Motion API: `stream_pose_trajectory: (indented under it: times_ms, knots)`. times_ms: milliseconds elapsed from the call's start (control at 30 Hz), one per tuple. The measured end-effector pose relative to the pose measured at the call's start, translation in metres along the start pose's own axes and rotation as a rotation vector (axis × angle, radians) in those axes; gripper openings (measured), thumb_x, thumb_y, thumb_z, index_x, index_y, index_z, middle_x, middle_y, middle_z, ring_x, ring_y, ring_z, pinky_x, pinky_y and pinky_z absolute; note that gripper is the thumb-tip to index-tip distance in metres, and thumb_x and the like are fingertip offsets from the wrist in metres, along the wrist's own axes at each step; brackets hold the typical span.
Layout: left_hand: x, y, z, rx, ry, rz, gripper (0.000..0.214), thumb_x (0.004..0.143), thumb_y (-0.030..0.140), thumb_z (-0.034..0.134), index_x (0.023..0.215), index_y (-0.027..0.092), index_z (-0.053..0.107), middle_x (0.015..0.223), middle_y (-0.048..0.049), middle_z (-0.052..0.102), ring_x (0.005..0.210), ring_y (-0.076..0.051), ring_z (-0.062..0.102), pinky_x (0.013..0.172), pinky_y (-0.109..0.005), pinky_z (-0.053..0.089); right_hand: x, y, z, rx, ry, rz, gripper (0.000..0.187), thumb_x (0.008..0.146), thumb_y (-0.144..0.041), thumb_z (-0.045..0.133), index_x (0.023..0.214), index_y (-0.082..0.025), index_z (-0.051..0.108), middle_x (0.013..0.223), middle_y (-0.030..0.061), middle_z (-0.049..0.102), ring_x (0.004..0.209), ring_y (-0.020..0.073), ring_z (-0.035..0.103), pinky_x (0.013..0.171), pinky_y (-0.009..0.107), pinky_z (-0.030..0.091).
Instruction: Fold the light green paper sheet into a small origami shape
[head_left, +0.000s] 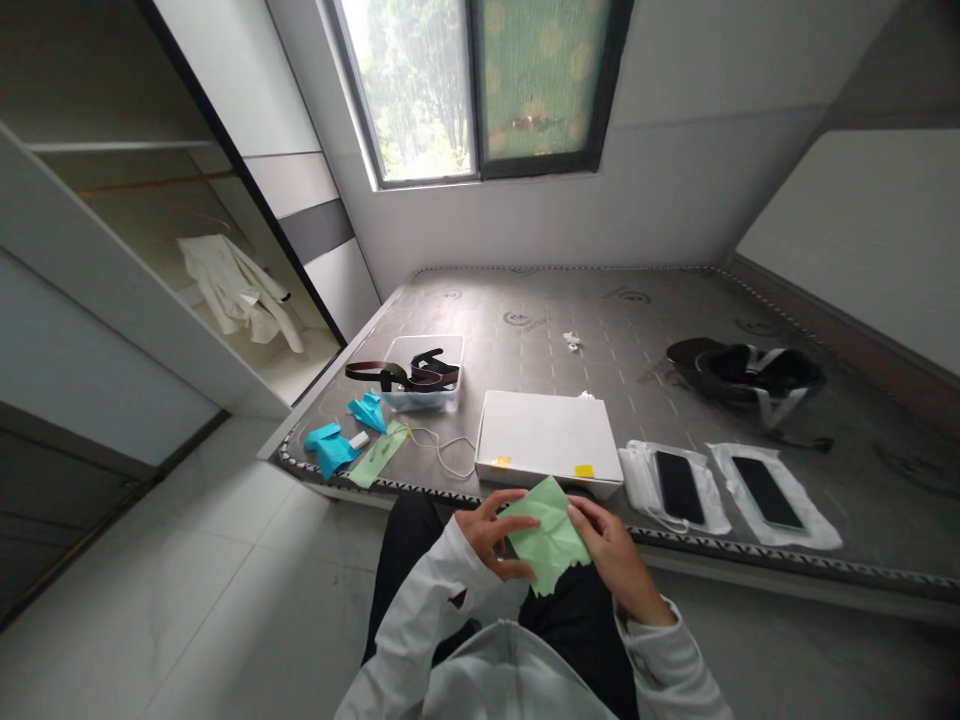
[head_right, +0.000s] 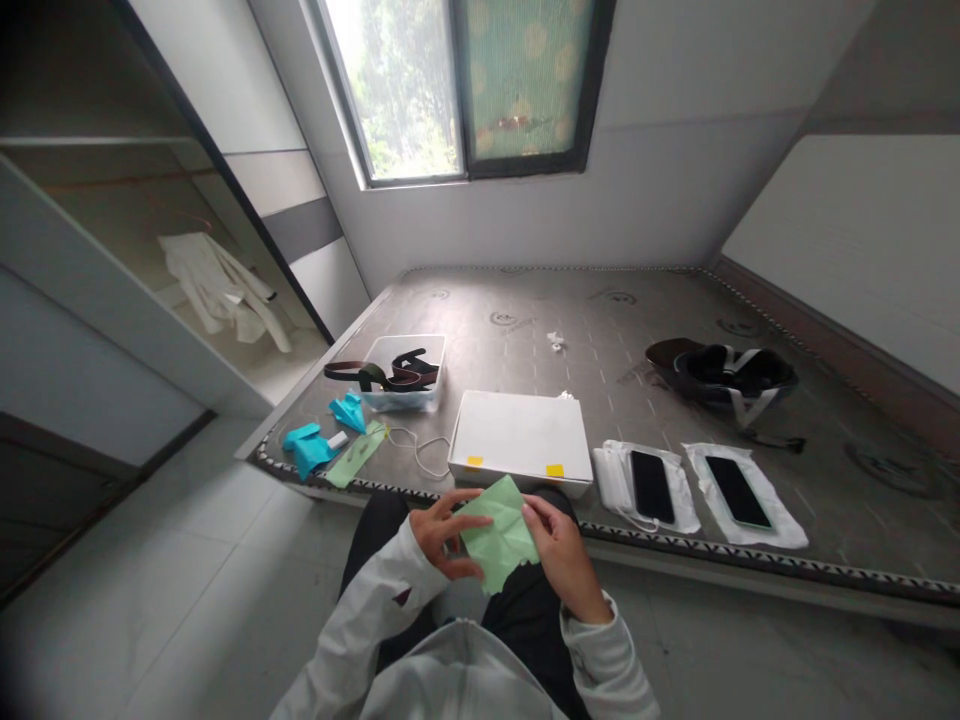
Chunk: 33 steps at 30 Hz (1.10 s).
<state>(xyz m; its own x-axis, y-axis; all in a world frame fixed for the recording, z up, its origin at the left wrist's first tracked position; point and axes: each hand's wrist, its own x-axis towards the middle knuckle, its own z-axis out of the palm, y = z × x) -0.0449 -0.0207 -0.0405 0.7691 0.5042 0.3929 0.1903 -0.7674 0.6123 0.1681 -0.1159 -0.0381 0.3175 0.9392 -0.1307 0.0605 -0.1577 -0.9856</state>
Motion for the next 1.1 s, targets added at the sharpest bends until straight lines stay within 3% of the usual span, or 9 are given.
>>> stream_pose_trajectory:
  times_ms: [133, 300, 467, 600, 700, 800, 900, 1000, 1100]
  knots:
    - [0.0, 0.001, -0.004, -0.018, -0.099, -0.027, 0.063, 0.063, 0.062, 0.078, 0.117, 0.031, 0.069, 0.135, -0.0099, 0.058, 0.054, -0.007, 0.063, 0.051, -0.021, 0.057, -0.001, 0.002, 0.0, -0.008, -0.021, 0.007, 0.055, 0.082, -0.061, 0.059, 0.116, -0.018, 0.069, 0.108, 0.0122, 0.072, 0.095, 0.0291, 0.066, 0.085, 0.04, 0.053]
    - [0.001, -0.001, -0.005, -0.065, -0.078, -0.059, 0.051, 0.071, 0.057, 0.075, 0.114, 0.029, 0.072, 0.131, -0.0098, 0.061, 0.054, -0.008, 0.064, 0.052, -0.021, 0.056, -0.001, 0.001, 0.0, -0.029, -0.022, -0.007, 0.053, 0.084, -0.059, 0.058, 0.114, -0.017, 0.069, 0.107, 0.012, 0.072, 0.094, 0.0286, 0.065, 0.083, 0.039, 0.052]
    - [0.003, -0.012, 0.005, -0.144, 0.033, -0.094, 0.031, 0.086, 0.046, 0.062, 0.092, 0.021, 0.078, 0.087, -0.0082, 0.075, 0.06, -0.013, 0.066, 0.058, -0.021, 0.053, -0.002, -0.003, 0.004, -0.06, -0.044, -0.002, 0.051, 0.085, -0.058, 0.057, 0.112, -0.017, 0.07, 0.099, 0.0098, 0.072, 0.082, 0.0249, 0.065, 0.069, 0.034, 0.054]
    - [0.005, -0.009, 0.017, -0.128, 0.179, -0.397, 0.035, 0.085, 0.045, 0.06, 0.073, 0.016, 0.077, 0.061, -0.0043, 0.07, 0.051, -0.013, 0.059, 0.051, -0.021, 0.044, -0.009, -0.012, 0.008, 0.022, -0.16, 0.043, 0.054, 0.088, -0.06, 0.05, 0.12, -0.018, 0.065, 0.109, 0.0098, 0.07, 0.081, 0.0235, 0.065, 0.061, 0.032, 0.057]
    - [0.006, -0.003, 0.023, -0.149, 0.255, -0.619, 0.04, 0.084, 0.049, 0.058, 0.073, 0.015, 0.076, 0.058, -0.0027, 0.068, 0.05, -0.013, 0.056, 0.048, -0.02, 0.038, -0.015, -0.019, 0.009, 0.058, -0.259, 0.009, 0.061, 0.081, -0.053, 0.066, 0.132, -0.02, 0.055, 0.122, 0.0092, 0.065, 0.097, 0.0259, 0.065, 0.078, 0.035, 0.058]
    - [0.006, -0.003, 0.026, -0.212, 0.275, -0.685, 0.043, 0.081, 0.053, 0.057, 0.072, 0.015, 0.076, 0.059, -0.0023, 0.067, 0.055, -0.014, 0.058, 0.051, -0.02, 0.039, -0.018, -0.022, 0.011, 0.0, -0.287, -0.051, 0.072, 0.071, -0.041, 0.08, 0.135, -0.021, 0.052, 0.122, 0.0083, 0.065, 0.106, 0.0278, 0.064, 0.089, 0.035, 0.055]
    - [0.005, -0.007, 0.026, -0.269, 0.242, -0.694, 0.048, 0.08, 0.058, 0.056, 0.071, 0.014, 0.074, 0.058, -0.0019, 0.065, 0.054, -0.013, 0.055, 0.049, -0.02, 0.037, -0.014, -0.019, 0.015, -0.031, -0.188, -0.041, 0.045, 0.08, -0.048, 0.068, 0.114, -0.018, 0.066, 0.102, 0.0075, 0.072, 0.091, 0.0268, 0.068, 0.081, 0.035, 0.057]
    - [0.005, -0.007, 0.027, -0.376, 0.233, -0.677, 0.049, 0.08, 0.06, 0.058, 0.084, 0.013, 0.073, 0.06, -0.0003, 0.063, 0.047, -0.009, 0.047, 0.044, -0.018, 0.032, -0.009, -0.013, 0.018, 0.032, -0.118, 0.021, 0.041, 0.085, -0.055, 0.059, 0.096, -0.016, 0.068, 0.085, 0.0057, 0.071, 0.079, 0.0255, 0.069, 0.074, 0.037, 0.058]
    - [0.005, -0.004, 0.029, -0.599, 0.28, -0.701, 0.06, 0.078, 0.06, 0.065, 0.118, 0.015, 0.059, 0.061, 0.0034, 0.062, 0.039, -0.006, 0.046, 0.038, -0.016, 0.034, -0.007, -0.01, 0.019, 0.12, -0.081, 0.026, 0.037, 0.083, -0.054, 0.062, 0.09, -0.018, 0.067, 0.084, 0.0031, 0.068, 0.081, 0.0239, 0.067, 0.075, 0.037, 0.059]
